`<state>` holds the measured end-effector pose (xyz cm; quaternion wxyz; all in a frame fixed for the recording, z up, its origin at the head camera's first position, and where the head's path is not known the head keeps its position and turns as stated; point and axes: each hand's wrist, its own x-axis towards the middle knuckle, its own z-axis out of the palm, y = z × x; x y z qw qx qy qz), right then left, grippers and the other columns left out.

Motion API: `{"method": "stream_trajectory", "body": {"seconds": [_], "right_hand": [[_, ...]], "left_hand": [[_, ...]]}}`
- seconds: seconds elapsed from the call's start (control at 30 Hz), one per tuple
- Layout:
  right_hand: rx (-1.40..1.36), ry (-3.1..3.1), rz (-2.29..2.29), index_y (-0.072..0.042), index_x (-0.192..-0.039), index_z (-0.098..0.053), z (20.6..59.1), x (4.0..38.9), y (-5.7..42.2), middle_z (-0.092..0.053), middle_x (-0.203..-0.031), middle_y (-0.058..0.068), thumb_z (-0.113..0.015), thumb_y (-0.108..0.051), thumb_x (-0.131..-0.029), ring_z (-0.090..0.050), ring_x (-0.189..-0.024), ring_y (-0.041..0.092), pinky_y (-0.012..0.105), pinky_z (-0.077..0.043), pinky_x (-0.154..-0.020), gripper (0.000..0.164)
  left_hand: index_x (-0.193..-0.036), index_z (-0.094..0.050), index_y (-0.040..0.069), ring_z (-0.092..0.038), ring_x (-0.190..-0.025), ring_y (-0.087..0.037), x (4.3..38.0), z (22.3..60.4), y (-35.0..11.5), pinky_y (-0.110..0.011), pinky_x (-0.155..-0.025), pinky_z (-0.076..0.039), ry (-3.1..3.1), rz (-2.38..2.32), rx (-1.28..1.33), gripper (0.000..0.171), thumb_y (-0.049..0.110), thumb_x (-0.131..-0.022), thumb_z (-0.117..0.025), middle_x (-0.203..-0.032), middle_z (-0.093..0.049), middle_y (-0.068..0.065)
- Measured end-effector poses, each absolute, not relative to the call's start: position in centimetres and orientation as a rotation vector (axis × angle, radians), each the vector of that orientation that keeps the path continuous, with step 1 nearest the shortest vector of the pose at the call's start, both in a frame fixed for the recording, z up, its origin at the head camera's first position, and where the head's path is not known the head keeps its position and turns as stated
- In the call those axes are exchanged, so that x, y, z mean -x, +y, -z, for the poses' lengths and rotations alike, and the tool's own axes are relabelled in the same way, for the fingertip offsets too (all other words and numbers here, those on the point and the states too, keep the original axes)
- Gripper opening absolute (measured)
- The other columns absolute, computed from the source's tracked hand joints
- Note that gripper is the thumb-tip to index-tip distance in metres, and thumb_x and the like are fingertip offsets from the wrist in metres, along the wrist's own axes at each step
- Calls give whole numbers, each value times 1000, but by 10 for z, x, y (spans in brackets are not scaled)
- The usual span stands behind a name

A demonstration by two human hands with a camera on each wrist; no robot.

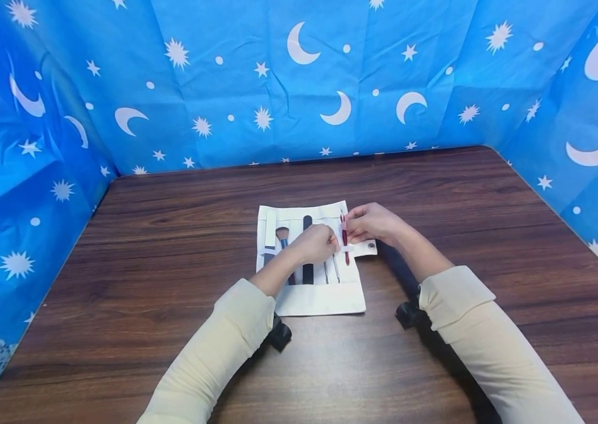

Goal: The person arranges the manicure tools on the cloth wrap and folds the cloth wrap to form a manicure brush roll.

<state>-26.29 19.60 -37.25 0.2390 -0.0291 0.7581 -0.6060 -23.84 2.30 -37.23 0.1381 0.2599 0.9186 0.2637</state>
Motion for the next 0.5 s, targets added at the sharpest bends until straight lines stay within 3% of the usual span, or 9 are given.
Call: {"method": "stream_trajectory", "body": {"seconds": [0.17, 0.5], "right_hand": [[55, 2126, 1549, 9, -94, -58, 372, 263, 199, -60, -66, 5, -62, -3, -83, -56, -55, 10, 22, -48, -55, 17], [87, 2277, 1294, 2, -93, -68, 369, 260, 200, -58, -58, 0, -70, -16, -79, -36, -42, 6, 19, -28, -42, 22]], "left_hand": [[-77, -65, 4, -47, -58, -11, 238, 372, 24, -20, -56, -36, 2664, -746, -769, 15, 5, -88, -56, -65, -53, 1], [-72, -63, 6, -46, -56, -11, 238, 372, 26, -19, -55, -35, 2674, -756, -763, 18, 3, -88, -54, -62, -52, 1]]}}
